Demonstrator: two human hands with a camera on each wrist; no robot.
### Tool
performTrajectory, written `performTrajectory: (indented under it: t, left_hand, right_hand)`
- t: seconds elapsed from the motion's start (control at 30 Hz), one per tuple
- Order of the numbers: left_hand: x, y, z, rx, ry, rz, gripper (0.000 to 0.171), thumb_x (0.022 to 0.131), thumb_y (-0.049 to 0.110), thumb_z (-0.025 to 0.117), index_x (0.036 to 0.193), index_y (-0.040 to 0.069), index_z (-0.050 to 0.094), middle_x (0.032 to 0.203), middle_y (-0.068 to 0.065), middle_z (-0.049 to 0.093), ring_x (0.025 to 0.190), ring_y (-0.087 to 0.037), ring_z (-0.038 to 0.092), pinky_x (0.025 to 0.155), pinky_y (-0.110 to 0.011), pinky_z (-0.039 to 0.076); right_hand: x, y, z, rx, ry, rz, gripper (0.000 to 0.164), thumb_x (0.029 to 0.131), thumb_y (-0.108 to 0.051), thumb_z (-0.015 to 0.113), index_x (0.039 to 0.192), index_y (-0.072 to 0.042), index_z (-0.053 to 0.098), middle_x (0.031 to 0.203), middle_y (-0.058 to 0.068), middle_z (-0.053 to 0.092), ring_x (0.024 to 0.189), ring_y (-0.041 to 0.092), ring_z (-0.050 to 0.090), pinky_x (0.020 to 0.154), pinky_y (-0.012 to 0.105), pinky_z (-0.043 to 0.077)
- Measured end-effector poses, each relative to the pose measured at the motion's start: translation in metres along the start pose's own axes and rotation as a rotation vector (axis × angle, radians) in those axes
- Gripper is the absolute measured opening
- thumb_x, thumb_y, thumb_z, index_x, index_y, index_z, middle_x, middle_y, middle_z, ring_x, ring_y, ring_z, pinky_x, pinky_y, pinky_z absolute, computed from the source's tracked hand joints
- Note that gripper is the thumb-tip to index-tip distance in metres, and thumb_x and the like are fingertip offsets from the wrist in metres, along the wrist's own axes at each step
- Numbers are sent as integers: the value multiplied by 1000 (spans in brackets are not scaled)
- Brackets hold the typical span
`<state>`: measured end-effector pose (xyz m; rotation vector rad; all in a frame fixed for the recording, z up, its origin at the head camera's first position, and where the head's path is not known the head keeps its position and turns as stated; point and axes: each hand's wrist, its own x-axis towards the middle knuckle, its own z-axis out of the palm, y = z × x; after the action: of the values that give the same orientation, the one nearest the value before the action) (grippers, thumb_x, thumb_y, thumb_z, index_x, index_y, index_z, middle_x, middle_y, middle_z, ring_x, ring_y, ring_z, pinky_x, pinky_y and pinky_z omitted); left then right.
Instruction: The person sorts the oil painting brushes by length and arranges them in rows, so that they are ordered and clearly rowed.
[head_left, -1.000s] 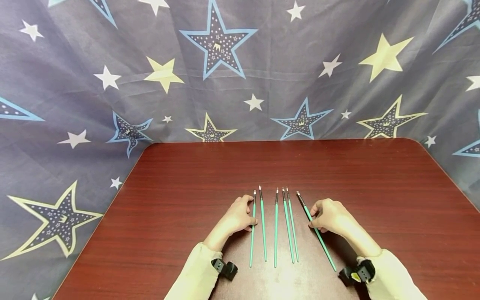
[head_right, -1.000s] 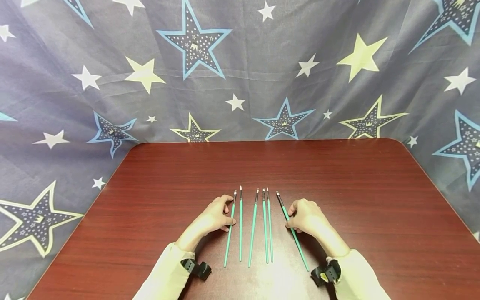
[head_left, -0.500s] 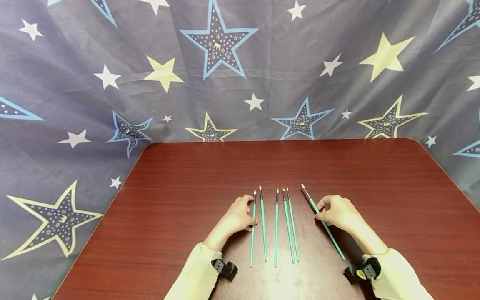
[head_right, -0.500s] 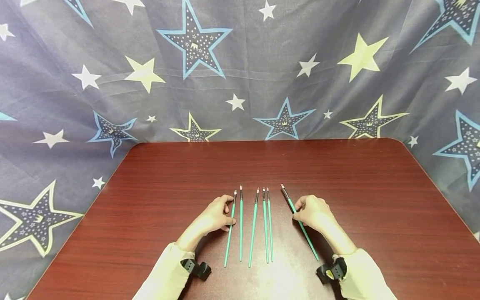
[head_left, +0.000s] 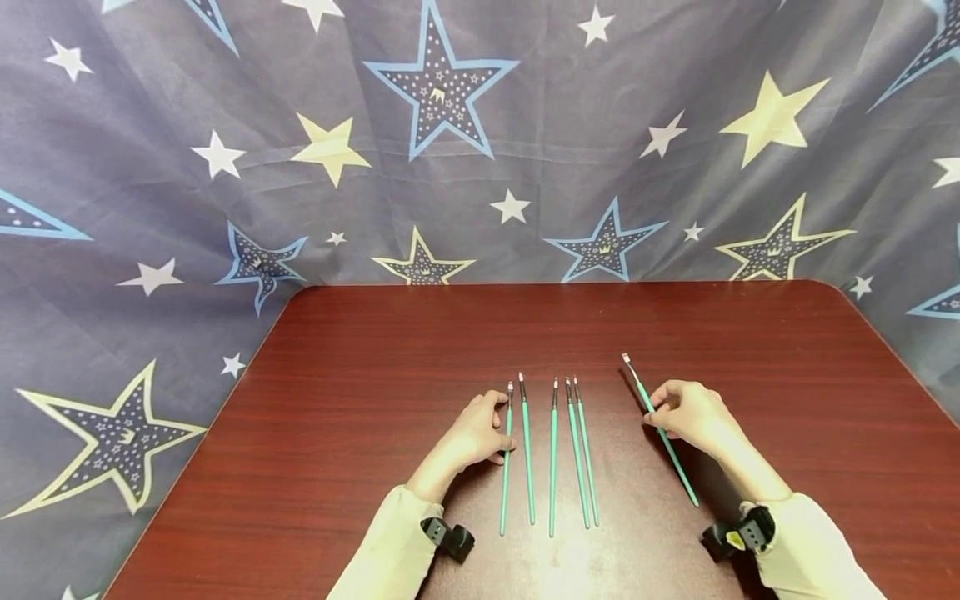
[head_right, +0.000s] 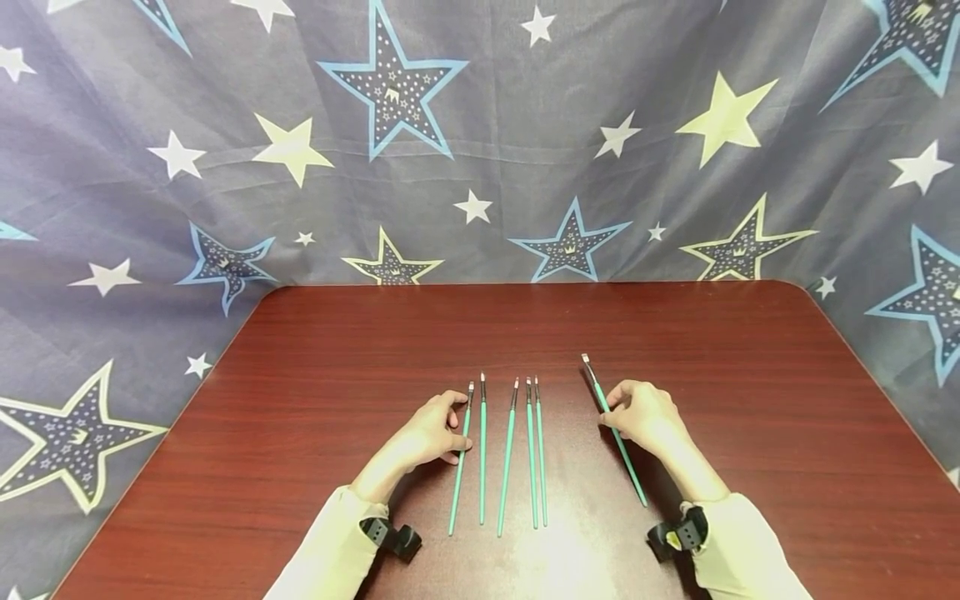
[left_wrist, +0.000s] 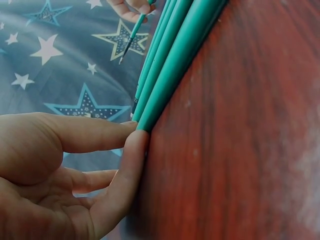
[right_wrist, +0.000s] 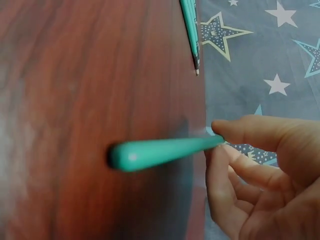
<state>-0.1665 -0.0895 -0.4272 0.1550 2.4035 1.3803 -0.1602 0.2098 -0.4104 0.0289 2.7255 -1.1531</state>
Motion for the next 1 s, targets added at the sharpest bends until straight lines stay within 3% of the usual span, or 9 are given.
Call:
performTrajectory:
  t: [0.4,1.0]
  left_hand:
    - [3,-5,-2,-29,2,-7,64,71,-10,69,128,-3,39,89,-14,39,53,-15,54,46,-26,57]
    - [3,-5,-1,-33,-9,7,64,72,-10,68,129,-3,38,88,-14,38,53,-16,53,47,-26,57]
  right_hand:
    - [6,9,-8,88,-53,-53,34,79,-10,64,110,1,54,74,7,63,68,15,65,59,29,60]
    - [19,30,-30,102,-14,-51,47,82,-12,65,122,4,46,77,12,64,63,17,64,56,30,60]
